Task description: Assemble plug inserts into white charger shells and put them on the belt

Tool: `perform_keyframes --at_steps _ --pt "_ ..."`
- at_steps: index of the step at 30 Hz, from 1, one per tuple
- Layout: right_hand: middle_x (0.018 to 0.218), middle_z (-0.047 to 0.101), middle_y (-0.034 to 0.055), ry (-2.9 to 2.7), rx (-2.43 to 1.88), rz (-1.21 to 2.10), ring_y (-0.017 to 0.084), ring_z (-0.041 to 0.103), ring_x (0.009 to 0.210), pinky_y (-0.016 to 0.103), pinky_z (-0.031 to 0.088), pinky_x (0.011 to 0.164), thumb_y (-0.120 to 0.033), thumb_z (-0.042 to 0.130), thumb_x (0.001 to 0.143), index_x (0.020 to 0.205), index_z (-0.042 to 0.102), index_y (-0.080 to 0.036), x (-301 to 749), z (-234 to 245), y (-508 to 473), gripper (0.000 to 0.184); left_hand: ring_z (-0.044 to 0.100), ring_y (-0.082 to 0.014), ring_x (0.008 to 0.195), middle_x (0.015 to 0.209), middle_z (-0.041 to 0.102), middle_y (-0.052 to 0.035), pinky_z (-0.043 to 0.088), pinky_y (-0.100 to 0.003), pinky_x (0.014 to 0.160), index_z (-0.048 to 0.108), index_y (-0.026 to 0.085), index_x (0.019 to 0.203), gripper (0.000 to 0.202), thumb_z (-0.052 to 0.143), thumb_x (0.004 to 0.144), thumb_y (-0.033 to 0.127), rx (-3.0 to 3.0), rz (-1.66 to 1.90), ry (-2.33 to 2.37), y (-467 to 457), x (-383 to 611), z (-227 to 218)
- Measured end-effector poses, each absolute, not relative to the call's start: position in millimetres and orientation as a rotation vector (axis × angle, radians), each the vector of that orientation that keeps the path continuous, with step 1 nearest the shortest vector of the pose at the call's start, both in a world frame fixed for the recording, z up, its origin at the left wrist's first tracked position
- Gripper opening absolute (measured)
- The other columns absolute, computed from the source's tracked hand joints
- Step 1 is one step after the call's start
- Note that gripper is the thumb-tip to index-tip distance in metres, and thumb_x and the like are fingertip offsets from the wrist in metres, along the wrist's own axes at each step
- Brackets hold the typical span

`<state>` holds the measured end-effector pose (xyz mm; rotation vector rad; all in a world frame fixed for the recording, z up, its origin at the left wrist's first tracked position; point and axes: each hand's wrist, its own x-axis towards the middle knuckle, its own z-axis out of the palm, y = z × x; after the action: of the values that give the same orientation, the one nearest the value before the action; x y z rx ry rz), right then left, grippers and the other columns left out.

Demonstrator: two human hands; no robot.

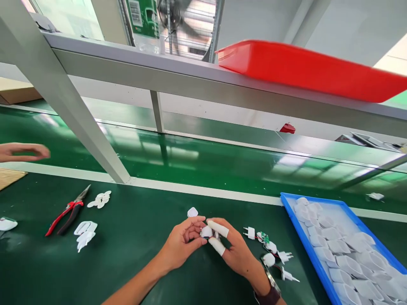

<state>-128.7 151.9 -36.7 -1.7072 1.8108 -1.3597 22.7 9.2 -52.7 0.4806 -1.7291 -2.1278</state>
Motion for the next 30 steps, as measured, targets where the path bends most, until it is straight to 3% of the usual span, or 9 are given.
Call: perform_keyframes --at_steps 4,9,12,15,22,26,30 --pt "0.115 0.073 0.0061 1.83 -1.664 -1.427 0.018 0.072 0.096 0.031 0.061 0.083 -0.019 0.057 0.098 0.135 0.059 -0.03 -133.5 -39.1 156.9 0.038 0.069 -0.0215 0.091 0.109 0.068 -0.0092 0.063 -0.041 0.086 0.06 0.022 0.125 0.061 0.086 0.075 0.044 0.519 -1.76 -1.918 1.6 26.7 -51.0" --pt "0.11 0.073 0.0072 1.996 -1.591 -1.605 0.02 0.072 0.095 0.03 0.062 0.075 -0.016 0.059 0.096 0.126 0.064 -0.028 -141.1 -43.5 159.9 0.032 0.056 -0.0334 0.129 0.142 0.054 -0.0109 0.048 -0.056 0.11 0.05 0.03 0.143 0.079 0.086 0.074 0.042 0.718 -1.066 -2.24 -27.1 26.4 -65.4" --pt "0.113 0.072 0.0076 1.997 -1.663 -1.624 0.02 0.071 0.096 0.031 0.061 0.074 -0.011 0.058 0.096 0.13 0.061 -0.03 -142.3 -45.5 159.7 0.039 0.056 -0.0334 0.131 0.133 0.065 -0.0093 0.048 -0.056 0.11 0.059 0.027 0.132 0.052 0.076 0.083 0.031 0.701 -1.012 -2.361 -34.1 20.1 -79.5" --pt "0.115 0.071 0.0085 1.997 -1.734 -1.62 0.021 0.07 0.099 0.032 0.06 0.076 -0.007 0.057 0.095 0.137 0.056 -0.031 -140.6 -48.0 160.2 0.048 0.065 -0.0265 0.12 0.124 0.07 -0.008 0.053 -0.047 0.105 0.062 0.026 0.122 0.028 0.06 0.094 0.023 0.575 -1.012 -2.349 -29.2 14.1 -83.6" --pt "0.117 0.069 0.0093 1.936 -1.822 -1.65 0.022 0.068 0.1 0.035 0.061 0.076 -0.002 0.057 0.093 0.141 0.052 -0.032 -126.8 -49.3 160.8 0.056 0.07 -0.023 0.11 0.122 0.071 -0.0106 0.061 -0.038 0.091 0.057 0.023 0.125 0.029 0.062 0.097 0.02 0.278 -0.887 -2.2 -12.8 15.9 -70.6" --pt "0.118 0.069 0.0111 1.912 -1.923 -1.685 0.023 0.068 0.1 0.038 0.062 0.079 0.001 0.057 0.091 0.147 0.049 -0.03 -116.1 -44.8 157.0 0.064 0.07 -0.0226 0.105 0.117 0.072 -0.0104 0.06 -0.039 0.092 0.052 0.024 0.135 0.042 0.065 0.096 0.017 0.161 -0.801 -2.201 -6.2 21.1 -65.7" --pt "0.117 0.07 0.0114 1.979 -2.043 -1.621 0.023 0.067 0.102 0.041 0.063 0.083 0.0 0.057 0.092 0.15 0.046 -0.029 -112.3 -43.7 155.6 0.066 0.07 -0.0229 0.104 0.116 0.071 -0.0115 0.061 -0.038 0.091 0.054 0.021 0.135 0.041 0.063 0.096 0.012 0.074 -0.773 -2.171 -2.6 23.5 -60.3"
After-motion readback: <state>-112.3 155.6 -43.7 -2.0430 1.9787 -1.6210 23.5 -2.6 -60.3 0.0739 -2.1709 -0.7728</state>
